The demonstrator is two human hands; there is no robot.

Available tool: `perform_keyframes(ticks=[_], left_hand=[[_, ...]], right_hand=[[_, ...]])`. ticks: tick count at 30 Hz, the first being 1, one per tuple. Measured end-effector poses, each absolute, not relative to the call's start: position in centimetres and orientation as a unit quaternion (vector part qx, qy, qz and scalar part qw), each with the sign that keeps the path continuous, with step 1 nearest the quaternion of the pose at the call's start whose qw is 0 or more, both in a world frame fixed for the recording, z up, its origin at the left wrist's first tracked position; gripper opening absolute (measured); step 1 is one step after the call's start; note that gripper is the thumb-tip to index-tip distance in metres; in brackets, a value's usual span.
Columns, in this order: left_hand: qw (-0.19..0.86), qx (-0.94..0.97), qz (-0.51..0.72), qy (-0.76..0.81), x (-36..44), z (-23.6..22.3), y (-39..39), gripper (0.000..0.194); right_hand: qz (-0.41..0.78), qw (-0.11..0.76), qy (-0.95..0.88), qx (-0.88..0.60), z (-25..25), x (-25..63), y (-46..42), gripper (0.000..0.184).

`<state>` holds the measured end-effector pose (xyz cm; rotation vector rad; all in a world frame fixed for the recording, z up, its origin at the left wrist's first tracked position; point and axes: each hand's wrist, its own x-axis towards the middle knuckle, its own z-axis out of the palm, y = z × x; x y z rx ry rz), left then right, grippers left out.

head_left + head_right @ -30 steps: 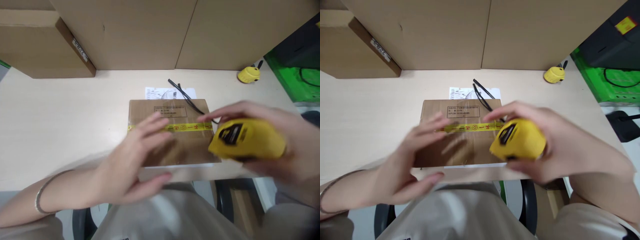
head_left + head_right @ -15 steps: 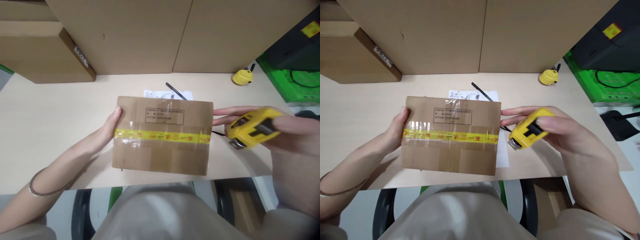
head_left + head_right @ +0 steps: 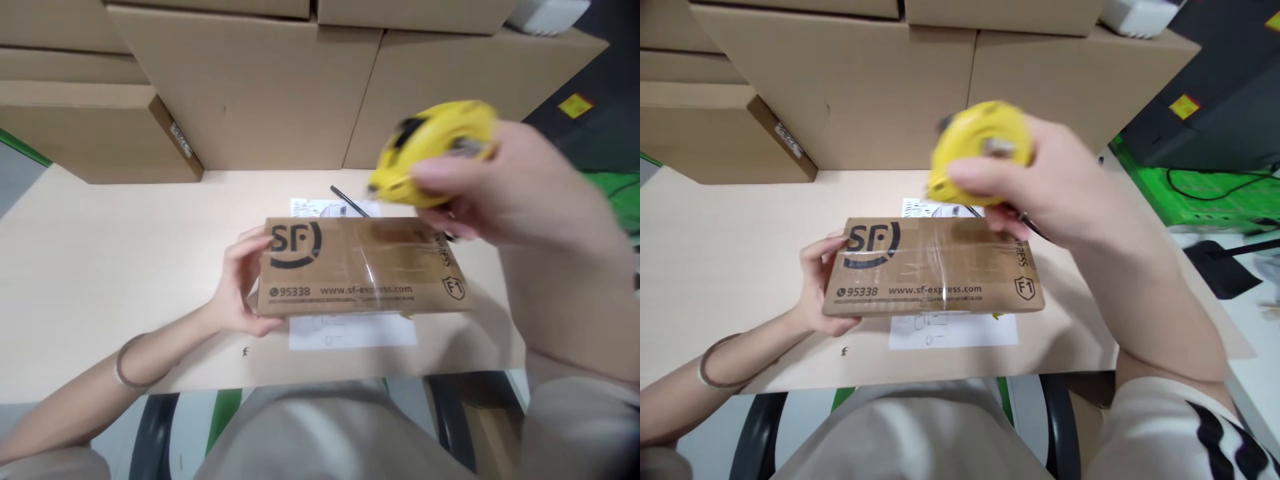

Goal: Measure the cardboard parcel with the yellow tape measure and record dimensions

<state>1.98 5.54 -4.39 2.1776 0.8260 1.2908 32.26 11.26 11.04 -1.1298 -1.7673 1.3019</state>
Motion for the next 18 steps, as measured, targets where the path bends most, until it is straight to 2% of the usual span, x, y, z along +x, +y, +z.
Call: perform_keyframes(ticks=[3, 5, 7, 10, 14, 18], left_hand=[[0.255, 0.783, 0.461, 0.330, 1.7, -5.4, 5.3, 0.114], [0.250, 0.785, 0.449, 0.346, 1.4, -5.9, 5.1, 0.122], [0.237, 0.789, 0.437, 0.362, 1.1, -6.2, 5.1, 0.130], [0.232, 0.796, 0.434, 0.352, 0.9, -6.4, 5.5, 0.141], [0.248, 0.804, 0.467, 0.271, 1.0, -6.3, 6.5, 0.139], [0.309, 0.779, 0.510, 0.194, 0.7, -6.7, 7.2, 0.148]], right_hand=[[0.424, 0.269, -0.770, -0.395, 11.4, 27.0, 10.7, 0.038], [0.382, 0.227, -0.832, -0.332, 11.2, 25.2, 10.3, 0.038], [0.357, 0.183, -0.870, -0.286, 11.1, 24.7, 10.1, 0.036], [0.330, 0.148, -0.879, -0.310, 10.9, 25.8, 10.0, 0.037], [0.324, 0.178, -0.850, -0.376, 10.8, 27.6, 9.5, 0.044], [0.325, 0.217, -0.842, -0.372, 10.8, 26.5, 8.8, 0.042]])
